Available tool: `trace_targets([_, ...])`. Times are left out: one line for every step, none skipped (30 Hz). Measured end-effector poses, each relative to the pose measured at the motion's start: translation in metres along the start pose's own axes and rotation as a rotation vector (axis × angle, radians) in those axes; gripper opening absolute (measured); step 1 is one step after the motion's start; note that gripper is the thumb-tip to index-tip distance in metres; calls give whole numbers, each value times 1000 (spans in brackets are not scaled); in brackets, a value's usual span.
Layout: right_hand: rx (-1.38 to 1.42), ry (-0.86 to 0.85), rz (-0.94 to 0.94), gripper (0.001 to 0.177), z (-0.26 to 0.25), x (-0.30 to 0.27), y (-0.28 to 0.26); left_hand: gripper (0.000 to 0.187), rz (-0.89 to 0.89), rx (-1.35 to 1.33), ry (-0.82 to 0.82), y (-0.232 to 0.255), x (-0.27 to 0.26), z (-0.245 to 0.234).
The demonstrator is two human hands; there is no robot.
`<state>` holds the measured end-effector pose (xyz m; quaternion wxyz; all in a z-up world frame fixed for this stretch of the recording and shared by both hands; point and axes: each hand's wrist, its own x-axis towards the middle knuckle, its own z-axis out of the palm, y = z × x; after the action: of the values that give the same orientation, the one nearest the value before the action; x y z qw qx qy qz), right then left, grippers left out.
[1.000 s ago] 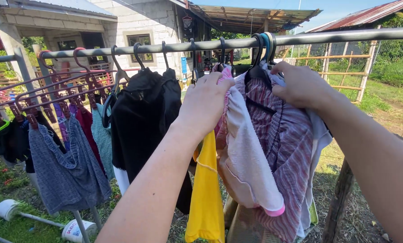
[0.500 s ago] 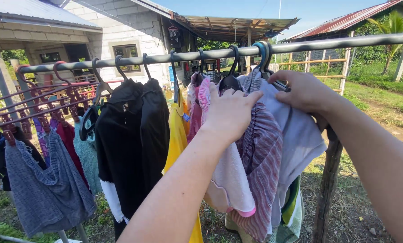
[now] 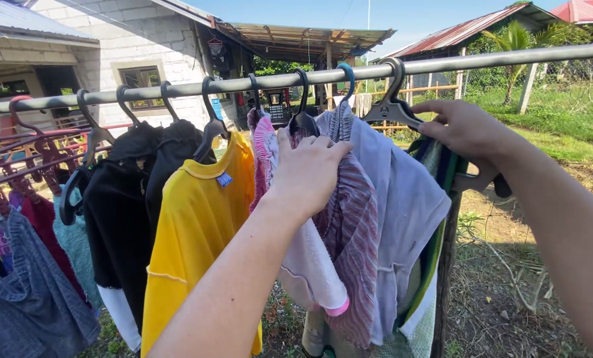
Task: Hanging laundry on a rack outside.
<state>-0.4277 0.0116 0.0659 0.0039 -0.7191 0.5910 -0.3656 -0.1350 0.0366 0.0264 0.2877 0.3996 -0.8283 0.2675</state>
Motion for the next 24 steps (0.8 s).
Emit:
trace_targets([-33,2,27,49,-1,-3,-2,46,-10,-8,-10,0,-1,-1])
trace_targets([-67,9,55,49,-4,-7,-2,46,-15,-16,-16,2,0,-3])
trace_targets([-68,13,59,49,-3,-4,0,46,-10,-19,-14,1,2,-4])
trace_targets([-27,19,50,45,-3,-4,6,46,-8,-14,-21,3,4,-4])
trace_targets([14,26,41,43,-3,-4,12,46,-6,-9,-28,5,7,-4])
trace_targets([8,33,57,43,-2,-2,15,46,8,-20,-29,3,5,-5])
trace_targets([70,-10,52,42,-1,1,18,48,15,-20,-18,1,3,-6])
trace_targets([120,-39,57,43,-10,-1,27,49,36,-31,0,6,7,-5])
trace_targets([104,-19,84,43,-14,0,29,49,64,-54,8,7,6,-11])
trace_targets([68,-38,116,41,-22,-1,26,51,60,-61,11,3,6,-21])
trace_targets([33,-58,150,41,-29,-2,23,54,55,-67,15,-1,5,-31])
trace_targets([25,-42,163,41,-35,-4,29,54,73,-77,22,1,4,-31])
trace_targets([-79,-24,120,40,-40,-6,37,52,88,-69,55,3,3,-29])
trace_targets([-180,-18,70,38,-41,-6,40,51,91,-56,83,1,-2,-29])
trace_targets([-184,-14,77,38,-49,-10,53,51,97,-62,85,5,0,-32])
trace_targets([-205,26,92,38,-54,-13,65,50,95,-58,57,8,0,-34])
trace_targets([-226,66,106,38,-59,-15,77,49,92,-54,28,11,0,-37])
trace_targets([-223,64,103,38,-59,-14,78,49,90,-50,27,13,2,-35])
trace_targets([-265,81,108,37,-59,-13,80,48,102,-57,53,14,4,-32])
trace_targets([-308,95,117,36,-59,-13,83,47,116,-68,77,17,6,-29])
trace_targets([-305,92,117,36,-58,-15,78,47,115,-68,73,17,6,-27])
trace_targets([-301,101,132,36,-60,-17,74,47,150,-92,116,19,7,-25])
trace_targets([-296,111,147,35,-62,-20,70,47,186,-116,160,21,8,-22])
trace_targets([-292,108,162,35,-60,-27,57,47,195,-123,149,26,8,-23])
